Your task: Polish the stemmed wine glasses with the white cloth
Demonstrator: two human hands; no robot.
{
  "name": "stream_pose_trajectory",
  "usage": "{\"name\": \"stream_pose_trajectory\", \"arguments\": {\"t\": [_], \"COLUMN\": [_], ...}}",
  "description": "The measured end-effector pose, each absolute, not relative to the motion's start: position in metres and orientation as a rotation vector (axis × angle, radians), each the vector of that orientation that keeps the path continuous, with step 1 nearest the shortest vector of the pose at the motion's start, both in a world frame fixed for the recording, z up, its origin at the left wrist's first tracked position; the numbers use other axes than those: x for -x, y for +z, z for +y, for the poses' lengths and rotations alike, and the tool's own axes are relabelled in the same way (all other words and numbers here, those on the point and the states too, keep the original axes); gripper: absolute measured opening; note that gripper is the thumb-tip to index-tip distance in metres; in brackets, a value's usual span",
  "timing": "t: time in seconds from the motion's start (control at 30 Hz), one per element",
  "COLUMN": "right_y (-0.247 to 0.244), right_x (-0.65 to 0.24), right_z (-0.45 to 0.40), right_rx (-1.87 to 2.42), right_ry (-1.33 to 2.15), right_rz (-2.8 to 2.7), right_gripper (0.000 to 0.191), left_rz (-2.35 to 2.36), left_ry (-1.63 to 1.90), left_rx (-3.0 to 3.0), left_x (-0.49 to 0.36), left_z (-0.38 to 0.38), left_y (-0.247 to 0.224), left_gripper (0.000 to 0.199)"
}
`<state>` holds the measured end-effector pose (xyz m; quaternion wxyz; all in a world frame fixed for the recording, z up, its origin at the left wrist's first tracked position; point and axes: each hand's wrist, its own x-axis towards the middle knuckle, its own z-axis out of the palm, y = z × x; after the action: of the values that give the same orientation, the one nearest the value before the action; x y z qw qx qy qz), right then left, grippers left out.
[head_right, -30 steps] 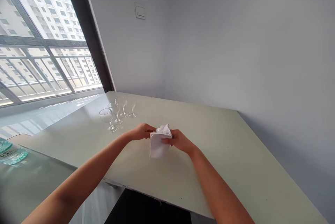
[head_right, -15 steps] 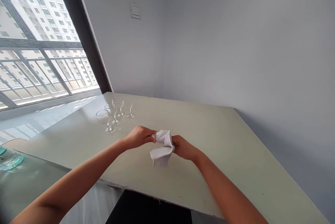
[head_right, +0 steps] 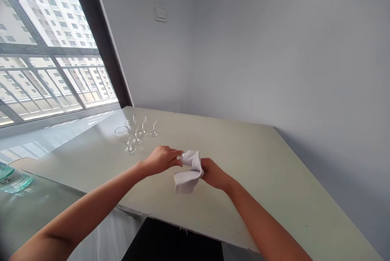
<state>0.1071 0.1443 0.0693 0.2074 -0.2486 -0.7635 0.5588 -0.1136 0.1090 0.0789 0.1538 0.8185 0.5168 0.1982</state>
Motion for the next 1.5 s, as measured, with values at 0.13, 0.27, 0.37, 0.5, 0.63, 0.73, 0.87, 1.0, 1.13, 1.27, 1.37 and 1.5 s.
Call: {"name": "stream_pose_trajectory", "arguments": {"t": [0.13,0.27,0.37,0.5,0.63,0.73,0.87,1.0,1.13,1.27,1.37,1.5], "right_y": [0.091,0.095,0.09,0.093,0.1,0.099,0.083,0.077,0.086,0.075,0.057,0.036], "right_x": [-0.111,-0.106,-0.108,-0.128,-0.148,-0.137,-0.093,-0.067,-0.072,-0.075,-0.065,-0.041], "right_z": [0.139,0.141,0.147,0.161,0.167,0.153,0.13,0.142,0.176,0.187,0.176,0.153], "right_rx": [0.631,0.671,0.685,0.735,0.871,0.826,0.672,0.892,1.116,1.053,1.084,1.093], "right_ry": [1.402,1.355,1.256,1.043,0.632,0.184,-0.197,-0.022,0.875,1.546,1.544,1.331], "right_rz": [-2.4,-2.38,-2.437,-2.531,-2.561,-2.641,-2.663,-2.503,-2.21,-1.435,-1.092,-1.207], "right_gripper": [0.018,0.022,0.025,0.037,0.057,0.052,0.047,0.036,0.051,0.047,0.043,0.04], "left_rz": [1.034,1.235,1.36,1.229,1.469,1.703,1.953,2.0,1.938,2.003,2.0,1.825], "left_ry": [0.287,0.534,0.623,0.564,0.614,0.568,0.448,0.489,0.679,0.855,1.076,1.477], "left_rx": [-1.839,-1.924,-1.983,-1.702,-1.62,-1.806,-2.119,-2.311,-2.399,-2.195,-1.954,-1.55], "left_x": [0.127,0.119,0.112,0.117,0.125,0.118,0.095,0.082,0.083,0.082,0.073,0.056], "left_z": [0.106,0.104,0.101,0.102,0.107,0.11,0.105,0.097,0.092,0.094,0.101,0.114], "left_y": [0.09,0.09,0.082,0.066,0.055,0.055,0.054,0.052,0.052,0.045,0.036,0.028], "left_gripper": [0.053,0.05,0.049,0.054,0.045,0.034,0.021,0.021,0.022,0.018,0.017,0.013]}}
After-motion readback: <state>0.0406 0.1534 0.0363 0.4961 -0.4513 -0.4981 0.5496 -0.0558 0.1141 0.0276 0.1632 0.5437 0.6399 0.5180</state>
